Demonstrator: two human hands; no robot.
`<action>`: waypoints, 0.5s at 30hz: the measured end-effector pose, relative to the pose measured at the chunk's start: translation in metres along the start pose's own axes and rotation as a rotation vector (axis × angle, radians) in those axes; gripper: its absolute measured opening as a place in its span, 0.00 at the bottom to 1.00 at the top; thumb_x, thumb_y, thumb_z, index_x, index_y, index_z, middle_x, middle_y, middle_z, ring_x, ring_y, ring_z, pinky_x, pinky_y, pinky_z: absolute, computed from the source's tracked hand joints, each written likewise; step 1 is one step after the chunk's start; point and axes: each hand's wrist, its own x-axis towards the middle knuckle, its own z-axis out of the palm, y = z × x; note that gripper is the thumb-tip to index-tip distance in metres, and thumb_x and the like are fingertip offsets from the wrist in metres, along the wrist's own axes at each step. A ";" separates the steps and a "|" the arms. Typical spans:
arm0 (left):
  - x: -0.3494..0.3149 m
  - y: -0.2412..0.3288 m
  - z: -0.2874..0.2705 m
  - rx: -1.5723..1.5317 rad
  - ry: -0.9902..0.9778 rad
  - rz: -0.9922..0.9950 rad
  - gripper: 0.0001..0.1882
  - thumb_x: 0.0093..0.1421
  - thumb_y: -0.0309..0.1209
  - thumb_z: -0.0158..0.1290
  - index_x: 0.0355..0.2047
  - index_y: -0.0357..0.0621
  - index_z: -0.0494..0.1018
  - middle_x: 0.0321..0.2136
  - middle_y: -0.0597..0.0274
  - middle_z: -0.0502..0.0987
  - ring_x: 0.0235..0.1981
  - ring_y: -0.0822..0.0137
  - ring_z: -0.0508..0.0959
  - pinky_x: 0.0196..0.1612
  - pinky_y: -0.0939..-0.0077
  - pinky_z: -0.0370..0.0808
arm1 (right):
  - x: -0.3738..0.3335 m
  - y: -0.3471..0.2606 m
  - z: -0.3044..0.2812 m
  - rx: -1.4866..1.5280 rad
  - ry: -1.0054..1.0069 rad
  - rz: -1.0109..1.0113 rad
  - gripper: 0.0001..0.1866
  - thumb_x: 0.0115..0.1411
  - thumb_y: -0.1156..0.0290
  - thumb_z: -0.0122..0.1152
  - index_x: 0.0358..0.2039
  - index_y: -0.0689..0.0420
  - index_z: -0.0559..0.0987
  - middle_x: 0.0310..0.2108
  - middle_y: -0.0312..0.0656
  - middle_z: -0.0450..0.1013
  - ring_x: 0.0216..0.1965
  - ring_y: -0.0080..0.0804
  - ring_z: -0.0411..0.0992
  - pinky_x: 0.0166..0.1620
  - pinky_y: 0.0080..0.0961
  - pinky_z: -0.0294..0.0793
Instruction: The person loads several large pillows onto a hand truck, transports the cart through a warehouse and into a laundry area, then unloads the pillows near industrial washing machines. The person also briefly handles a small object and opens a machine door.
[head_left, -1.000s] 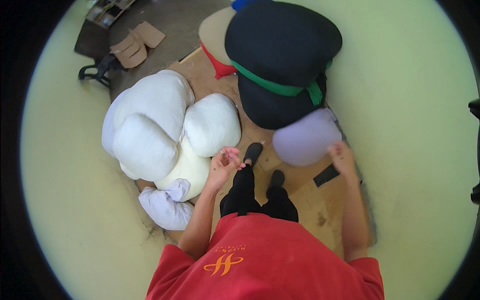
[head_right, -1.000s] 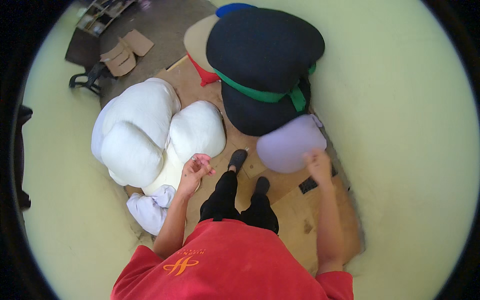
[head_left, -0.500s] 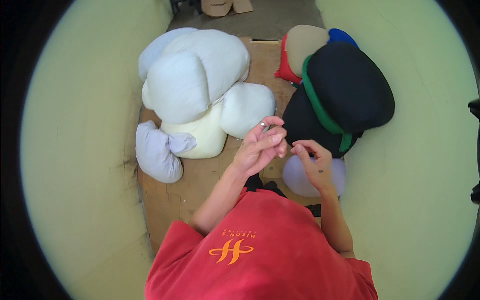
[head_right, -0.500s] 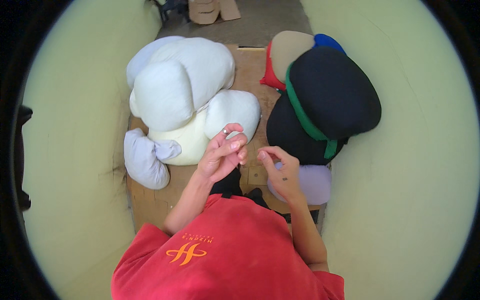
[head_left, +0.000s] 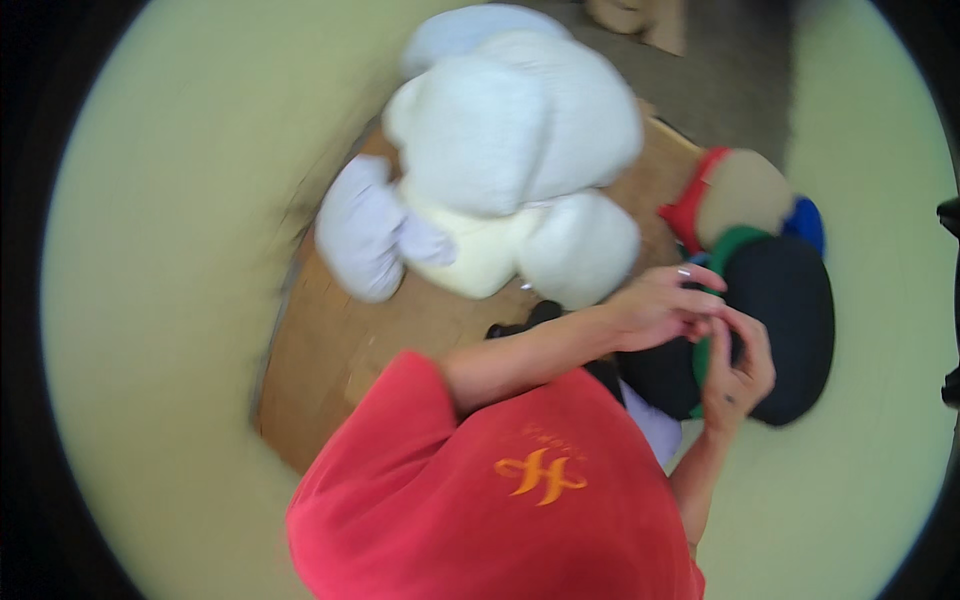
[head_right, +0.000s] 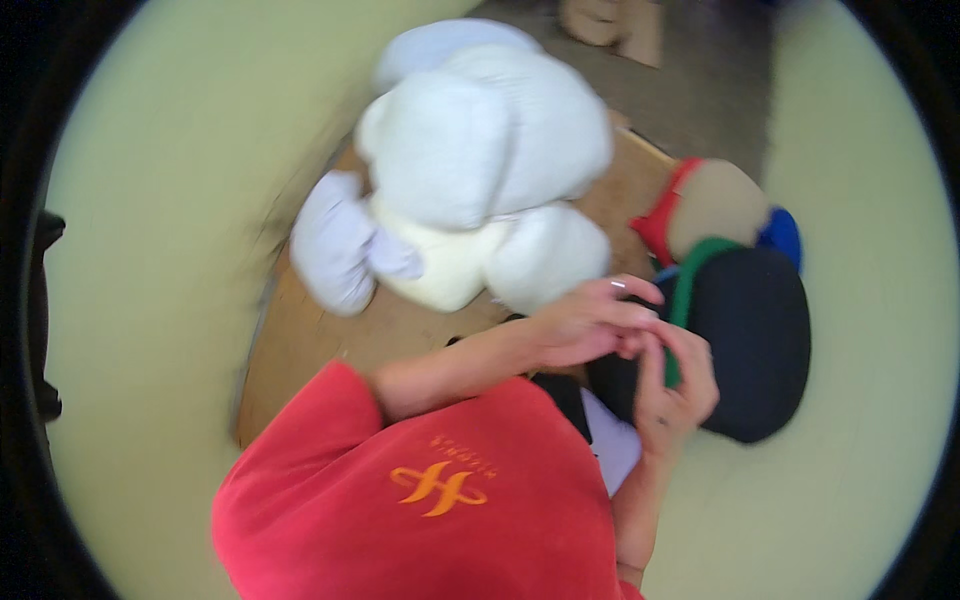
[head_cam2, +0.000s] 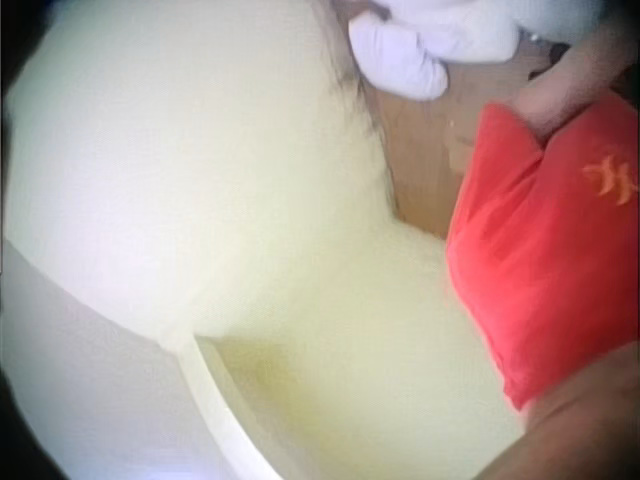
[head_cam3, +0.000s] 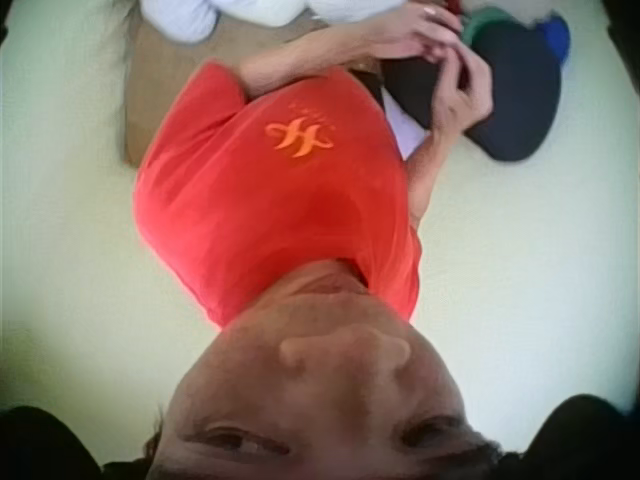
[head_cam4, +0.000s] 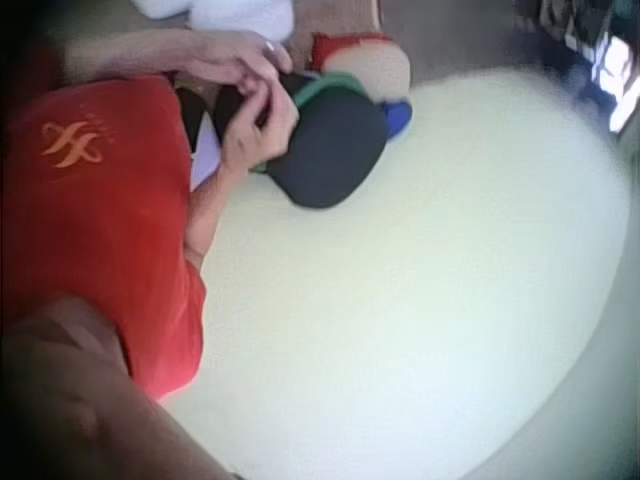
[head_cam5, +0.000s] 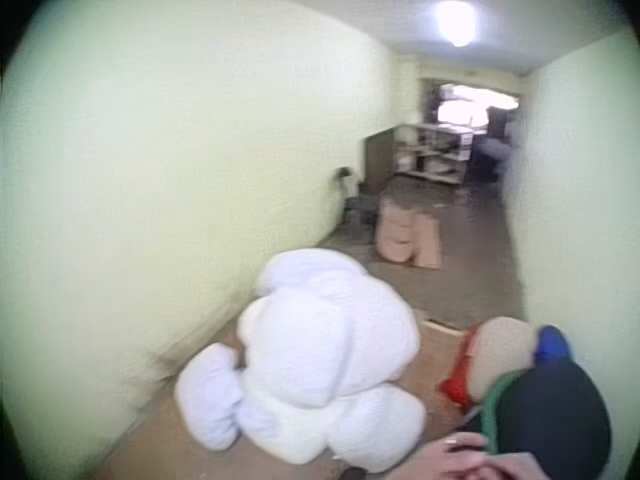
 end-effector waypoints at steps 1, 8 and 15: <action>0.006 0.000 -0.003 0.020 0.009 -0.025 0.15 0.61 0.24 0.57 0.47 0.43 0.69 0.30 0.60 0.77 0.28 0.67 0.78 0.33 0.73 0.75 | 0.002 0.006 0.002 -0.019 0.029 -0.057 0.08 0.57 0.84 0.63 0.37 0.62 0.81 0.35 0.43 0.77 0.37 0.33 0.76 0.43 0.25 0.74; 0.042 0.000 -0.020 0.073 0.156 -0.020 0.17 0.58 0.25 0.60 0.45 0.41 0.67 0.30 0.59 0.78 0.26 0.67 0.78 0.30 0.73 0.73 | 0.022 0.059 0.006 0.017 -0.075 -0.060 0.06 0.57 0.85 0.62 0.36 0.64 0.80 0.35 0.44 0.77 0.37 0.32 0.75 0.45 0.24 0.73; 0.132 0.068 -0.016 0.126 0.333 0.029 0.19 0.58 0.27 0.61 0.46 0.40 0.66 0.29 0.59 0.77 0.26 0.67 0.78 0.29 0.74 0.72 | 0.155 0.109 0.018 0.098 -0.215 -0.105 0.07 0.56 0.84 0.63 0.36 0.64 0.80 0.33 0.44 0.77 0.35 0.33 0.76 0.43 0.25 0.73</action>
